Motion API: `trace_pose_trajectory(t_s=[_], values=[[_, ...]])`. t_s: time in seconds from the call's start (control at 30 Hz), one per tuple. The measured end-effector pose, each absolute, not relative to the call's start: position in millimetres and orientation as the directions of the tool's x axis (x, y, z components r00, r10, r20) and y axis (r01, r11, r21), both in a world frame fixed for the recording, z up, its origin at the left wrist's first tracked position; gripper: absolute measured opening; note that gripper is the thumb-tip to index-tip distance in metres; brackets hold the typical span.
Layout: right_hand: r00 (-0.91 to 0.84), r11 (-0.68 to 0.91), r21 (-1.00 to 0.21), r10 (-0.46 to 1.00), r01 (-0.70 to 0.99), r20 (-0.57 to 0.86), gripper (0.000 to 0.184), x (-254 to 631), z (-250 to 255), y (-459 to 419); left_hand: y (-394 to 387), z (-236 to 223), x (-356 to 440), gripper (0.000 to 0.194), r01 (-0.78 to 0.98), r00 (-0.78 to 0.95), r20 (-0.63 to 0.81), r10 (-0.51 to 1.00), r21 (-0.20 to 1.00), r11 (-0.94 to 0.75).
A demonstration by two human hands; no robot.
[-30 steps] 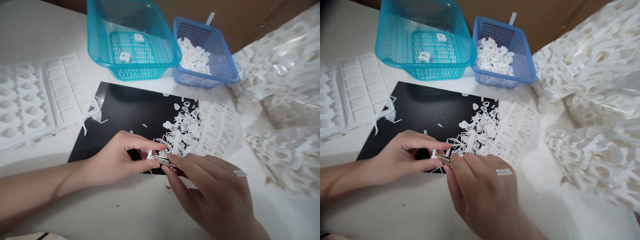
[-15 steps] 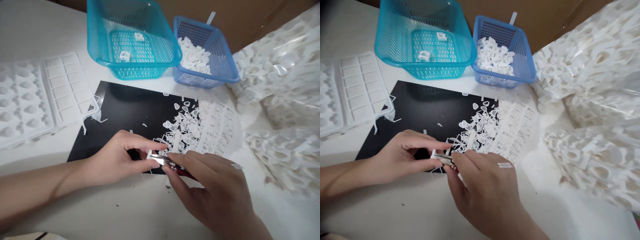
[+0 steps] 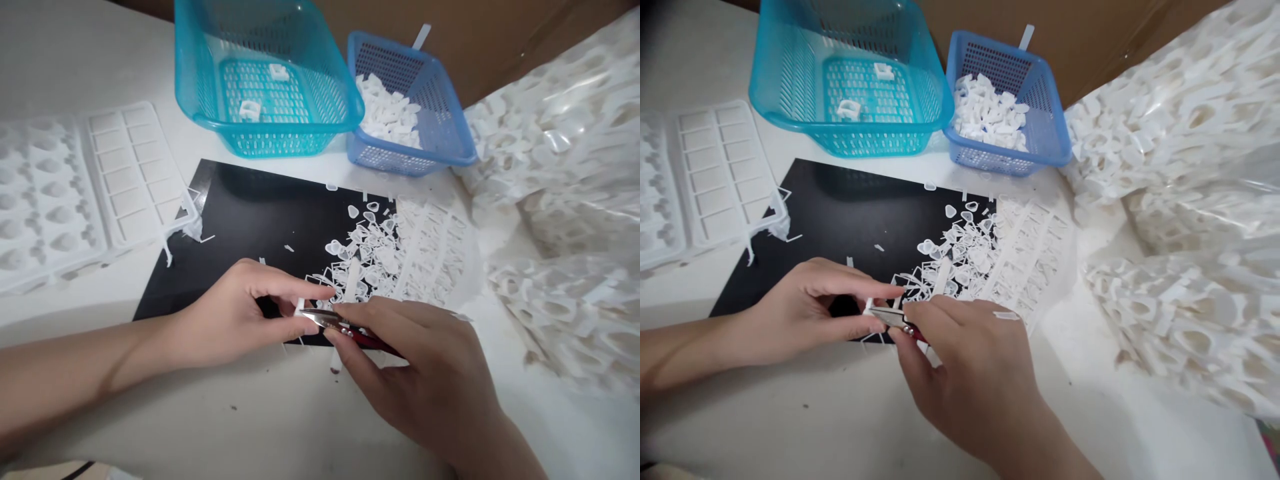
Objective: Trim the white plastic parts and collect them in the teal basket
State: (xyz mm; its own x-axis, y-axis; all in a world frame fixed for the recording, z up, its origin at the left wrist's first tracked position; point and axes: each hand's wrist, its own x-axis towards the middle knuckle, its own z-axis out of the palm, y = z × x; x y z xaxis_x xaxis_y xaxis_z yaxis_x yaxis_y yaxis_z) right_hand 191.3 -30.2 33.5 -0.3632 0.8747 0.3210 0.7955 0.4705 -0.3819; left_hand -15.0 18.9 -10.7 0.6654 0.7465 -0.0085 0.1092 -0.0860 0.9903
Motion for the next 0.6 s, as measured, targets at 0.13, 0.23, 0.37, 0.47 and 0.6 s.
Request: trace_pose_trajectory(t_s=[0.13,0.23,0.37,0.47,0.6], values=[[-0.361,0.483,-0.414,0.869,0.772,0.339,0.005,191,32,-29,19,-11,-14,0.033,0.138,0.659,-0.016,0.752,0.985,-0.100],[-0.354,0.480,-0.433,0.871,0.763,0.341,0.002,190,31,-29,19,-11,-14,0.032,0.134,0.652,-0.005,0.758,0.985,-0.109],[-0.356,0.470,-0.446,0.879,0.761,0.318,0.002,192,33,-30,18,-11,-15,0.032,0.121,0.653,0.003,0.757,0.987,-0.109],[-0.349,0.444,-0.435,0.893,0.784,0.283,0.004,196,38,-30,17,-11,-15,0.032,0.127,0.646,0.002,0.763,0.986,-0.110],[-0.336,0.422,-0.394,0.902,0.816,0.270,0.007,202,43,-30,18,-13,-14,0.031,0.149,0.622,-0.003,0.783,0.982,-0.114]])
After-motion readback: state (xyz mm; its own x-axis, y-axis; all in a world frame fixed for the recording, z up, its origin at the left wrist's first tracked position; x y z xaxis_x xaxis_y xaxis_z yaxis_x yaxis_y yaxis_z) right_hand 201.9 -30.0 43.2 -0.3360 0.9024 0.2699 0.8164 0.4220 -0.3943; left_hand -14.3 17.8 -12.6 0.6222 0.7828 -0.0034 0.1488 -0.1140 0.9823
